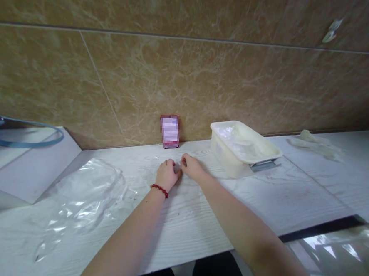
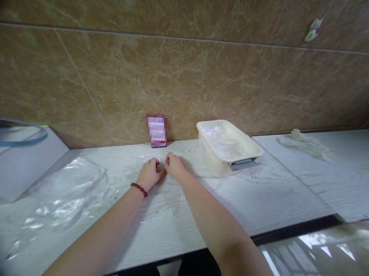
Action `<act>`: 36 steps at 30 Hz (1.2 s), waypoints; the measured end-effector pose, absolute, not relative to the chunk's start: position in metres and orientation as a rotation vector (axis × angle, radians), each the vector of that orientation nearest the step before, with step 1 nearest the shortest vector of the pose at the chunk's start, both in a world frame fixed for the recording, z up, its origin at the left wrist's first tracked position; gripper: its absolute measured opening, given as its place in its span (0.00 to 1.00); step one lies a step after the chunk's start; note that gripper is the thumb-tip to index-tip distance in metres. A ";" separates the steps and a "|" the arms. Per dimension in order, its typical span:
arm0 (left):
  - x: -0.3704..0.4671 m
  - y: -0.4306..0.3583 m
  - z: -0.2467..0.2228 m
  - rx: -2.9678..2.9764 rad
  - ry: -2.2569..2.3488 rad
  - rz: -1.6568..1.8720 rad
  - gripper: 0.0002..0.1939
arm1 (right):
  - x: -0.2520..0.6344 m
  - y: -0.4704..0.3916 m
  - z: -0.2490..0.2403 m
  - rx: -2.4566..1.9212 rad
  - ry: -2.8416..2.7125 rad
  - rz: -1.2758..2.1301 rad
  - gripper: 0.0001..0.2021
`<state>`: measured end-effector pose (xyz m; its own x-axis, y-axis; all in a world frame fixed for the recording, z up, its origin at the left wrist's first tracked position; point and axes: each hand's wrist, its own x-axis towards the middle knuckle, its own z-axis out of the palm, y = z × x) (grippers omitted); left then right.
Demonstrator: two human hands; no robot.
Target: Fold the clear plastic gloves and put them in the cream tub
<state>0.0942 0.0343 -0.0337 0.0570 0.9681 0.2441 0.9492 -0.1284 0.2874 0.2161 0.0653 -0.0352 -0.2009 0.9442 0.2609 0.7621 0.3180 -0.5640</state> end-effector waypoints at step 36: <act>0.096 0.031 -0.032 2.198 2.070 0.591 0.13 | 0.220 0.121 -0.036 -1.319 -1.525 0.739 0.15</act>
<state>0.0958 0.0312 -0.0323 0.0219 0.9728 0.2306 0.9479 -0.0935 0.3044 0.2203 0.1208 -0.0364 0.0374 0.9625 0.2686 0.3856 0.2340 -0.8925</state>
